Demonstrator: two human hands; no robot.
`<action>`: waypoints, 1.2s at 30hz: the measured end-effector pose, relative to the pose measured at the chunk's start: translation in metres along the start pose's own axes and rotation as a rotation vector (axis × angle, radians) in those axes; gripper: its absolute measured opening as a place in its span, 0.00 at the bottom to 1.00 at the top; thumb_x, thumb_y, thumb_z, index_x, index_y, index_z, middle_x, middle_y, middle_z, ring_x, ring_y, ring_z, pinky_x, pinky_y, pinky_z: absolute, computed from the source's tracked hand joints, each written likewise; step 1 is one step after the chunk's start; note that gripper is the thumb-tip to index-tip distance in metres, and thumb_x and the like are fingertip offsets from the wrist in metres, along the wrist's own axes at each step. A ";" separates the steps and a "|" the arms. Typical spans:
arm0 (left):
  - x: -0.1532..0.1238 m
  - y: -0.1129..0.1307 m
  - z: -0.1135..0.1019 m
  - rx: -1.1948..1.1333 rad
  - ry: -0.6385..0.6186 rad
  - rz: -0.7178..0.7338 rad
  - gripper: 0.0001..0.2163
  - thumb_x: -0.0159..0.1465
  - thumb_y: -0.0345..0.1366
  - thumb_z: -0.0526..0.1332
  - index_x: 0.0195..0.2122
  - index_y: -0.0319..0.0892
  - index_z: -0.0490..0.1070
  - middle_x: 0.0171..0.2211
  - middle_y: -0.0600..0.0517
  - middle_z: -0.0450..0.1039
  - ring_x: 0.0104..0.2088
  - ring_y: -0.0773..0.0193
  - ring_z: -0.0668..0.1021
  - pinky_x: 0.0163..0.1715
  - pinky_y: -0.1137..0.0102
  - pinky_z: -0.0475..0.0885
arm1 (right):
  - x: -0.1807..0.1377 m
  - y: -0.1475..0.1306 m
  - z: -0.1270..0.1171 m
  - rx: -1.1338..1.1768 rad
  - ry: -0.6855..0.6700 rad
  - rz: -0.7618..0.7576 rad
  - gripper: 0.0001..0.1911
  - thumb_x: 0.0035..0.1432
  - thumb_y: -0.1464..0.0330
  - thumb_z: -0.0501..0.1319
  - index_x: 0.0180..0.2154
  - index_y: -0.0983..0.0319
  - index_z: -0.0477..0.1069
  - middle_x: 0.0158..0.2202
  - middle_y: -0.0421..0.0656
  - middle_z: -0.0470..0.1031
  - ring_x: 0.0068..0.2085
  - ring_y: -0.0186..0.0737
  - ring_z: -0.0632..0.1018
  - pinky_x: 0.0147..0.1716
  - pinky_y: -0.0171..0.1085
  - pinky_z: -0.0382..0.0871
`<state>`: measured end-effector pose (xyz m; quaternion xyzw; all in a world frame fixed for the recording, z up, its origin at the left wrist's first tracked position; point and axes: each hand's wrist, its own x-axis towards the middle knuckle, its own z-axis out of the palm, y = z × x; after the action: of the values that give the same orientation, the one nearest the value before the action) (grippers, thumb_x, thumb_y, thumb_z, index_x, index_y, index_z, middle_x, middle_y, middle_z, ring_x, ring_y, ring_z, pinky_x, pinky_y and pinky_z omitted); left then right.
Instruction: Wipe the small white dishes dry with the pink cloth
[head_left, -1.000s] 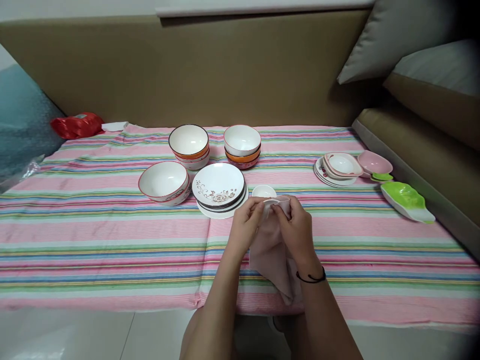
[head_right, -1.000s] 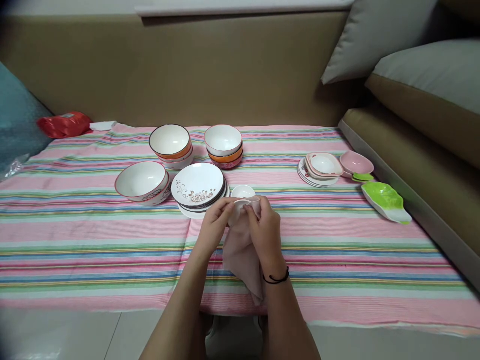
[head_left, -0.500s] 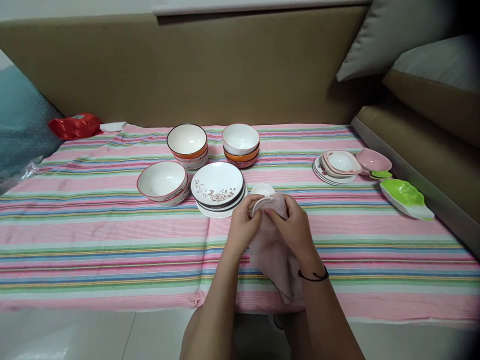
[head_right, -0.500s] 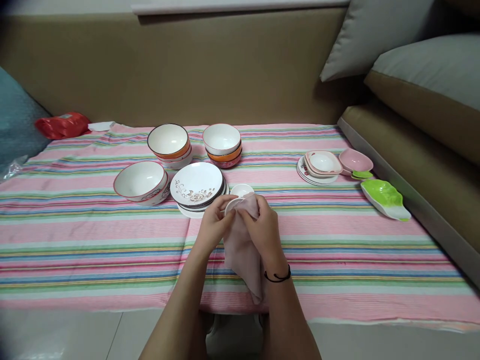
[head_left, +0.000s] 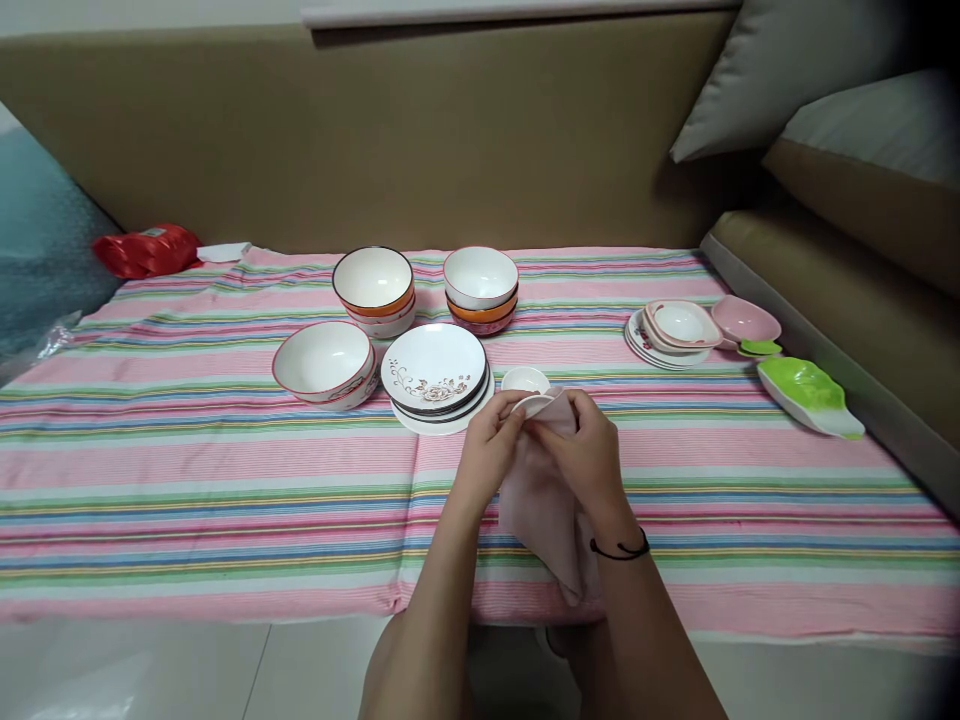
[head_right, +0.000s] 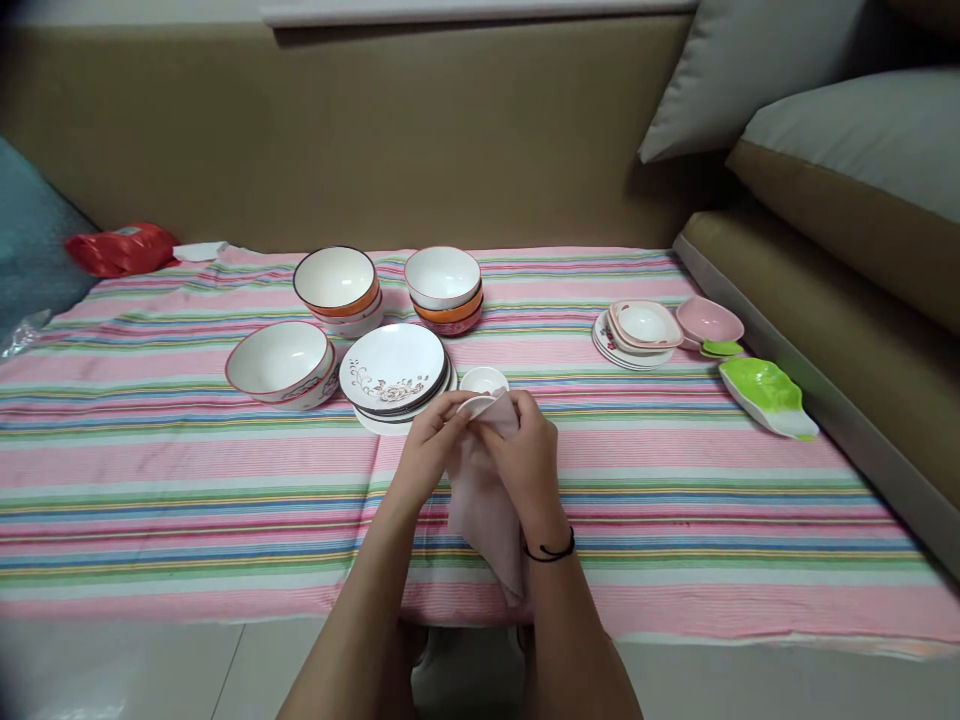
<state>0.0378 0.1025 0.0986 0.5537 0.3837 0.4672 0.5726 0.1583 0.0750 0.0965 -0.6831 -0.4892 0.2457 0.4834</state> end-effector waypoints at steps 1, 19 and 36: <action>0.000 -0.001 0.000 -0.010 -0.002 0.007 0.08 0.62 0.34 0.56 0.39 0.41 0.72 0.42 0.49 0.74 0.44 0.62 0.74 0.44 0.70 0.67 | 0.000 0.000 0.001 -0.003 0.029 0.010 0.16 0.45 0.58 0.65 0.34 0.60 0.69 0.30 0.40 0.74 0.31 0.40 0.72 0.29 0.35 0.63; -0.002 -0.004 0.011 -0.188 -0.034 0.001 0.12 0.62 0.37 0.57 0.47 0.42 0.67 0.52 0.47 0.69 0.54 0.59 0.70 0.55 0.65 0.63 | 0.002 -0.002 0.003 -0.092 0.203 -0.041 0.14 0.47 0.57 0.63 0.32 0.60 0.69 0.33 0.41 0.72 0.35 0.41 0.70 0.35 0.37 0.62; 0.000 -0.003 0.003 -0.177 0.097 -0.120 0.15 0.61 0.44 0.58 0.48 0.48 0.70 0.46 0.51 0.72 0.34 0.64 0.75 0.25 0.74 0.67 | 0.000 -0.003 0.002 -0.015 0.121 0.043 0.18 0.46 0.53 0.63 0.29 0.61 0.68 0.26 0.39 0.71 0.27 0.36 0.69 0.28 0.35 0.62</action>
<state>0.0411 0.1014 0.0954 0.4536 0.4007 0.4904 0.6271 0.1554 0.0766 0.0979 -0.7106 -0.4460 0.2106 0.5017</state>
